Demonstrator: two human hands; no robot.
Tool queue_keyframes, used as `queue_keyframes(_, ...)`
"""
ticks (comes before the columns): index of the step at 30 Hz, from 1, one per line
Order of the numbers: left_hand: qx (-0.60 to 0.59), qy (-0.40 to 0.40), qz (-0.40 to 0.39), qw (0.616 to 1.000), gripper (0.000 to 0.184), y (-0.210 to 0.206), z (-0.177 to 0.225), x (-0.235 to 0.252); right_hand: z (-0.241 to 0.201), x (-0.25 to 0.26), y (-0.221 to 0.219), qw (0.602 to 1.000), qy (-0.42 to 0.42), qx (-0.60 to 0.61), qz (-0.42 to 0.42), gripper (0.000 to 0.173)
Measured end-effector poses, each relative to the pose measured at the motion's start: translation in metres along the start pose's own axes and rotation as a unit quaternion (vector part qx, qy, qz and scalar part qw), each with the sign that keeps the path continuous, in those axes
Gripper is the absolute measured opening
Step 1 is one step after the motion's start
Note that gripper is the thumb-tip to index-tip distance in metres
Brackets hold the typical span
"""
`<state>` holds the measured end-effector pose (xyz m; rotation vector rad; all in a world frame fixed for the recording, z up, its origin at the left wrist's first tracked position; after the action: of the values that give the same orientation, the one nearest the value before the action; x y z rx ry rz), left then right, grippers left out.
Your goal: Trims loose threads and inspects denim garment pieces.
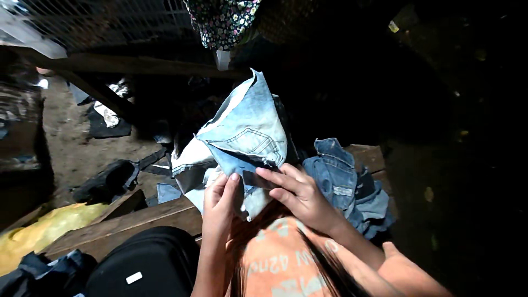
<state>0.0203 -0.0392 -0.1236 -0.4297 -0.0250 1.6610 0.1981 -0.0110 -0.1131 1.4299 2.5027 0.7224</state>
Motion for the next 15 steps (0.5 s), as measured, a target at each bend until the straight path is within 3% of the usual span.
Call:
queue_keyframes(9, 0.124, -0.091, -0.061, 0.986, 0.026, 0.001, -0.004, -0.007, -0.006, 0.014, -0.004, 0.995, -0.049, -0.079, -0.045, 0.042)
queue_keyframes(12, 0.102, -0.081, -0.056, 0.990, 0.024, 0.000, -0.004, -0.006, 0.000, 0.014, 0.000, 0.998, -0.052, -0.021, 0.004, 0.038)
queue_keyframes(15, 0.009, -0.013, -0.027, 1.000, 0.027, -0.001, -0.001, -0.006, 0.002, 0.011, 0.010, 0.989, -0.046, 0.140, -0.018, 0.043)
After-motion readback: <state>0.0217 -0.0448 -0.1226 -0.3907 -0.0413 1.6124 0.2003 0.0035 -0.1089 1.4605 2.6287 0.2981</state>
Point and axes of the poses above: each hand's wrist, its own x-axis towards the middle knuckle, its own y-axis out of the back of the hand, z = x × y, the point moved 2 cm from there along x, towards the middle knuckle, and after that the axes turned 8 degrees about -z, right-handed, at the moved point
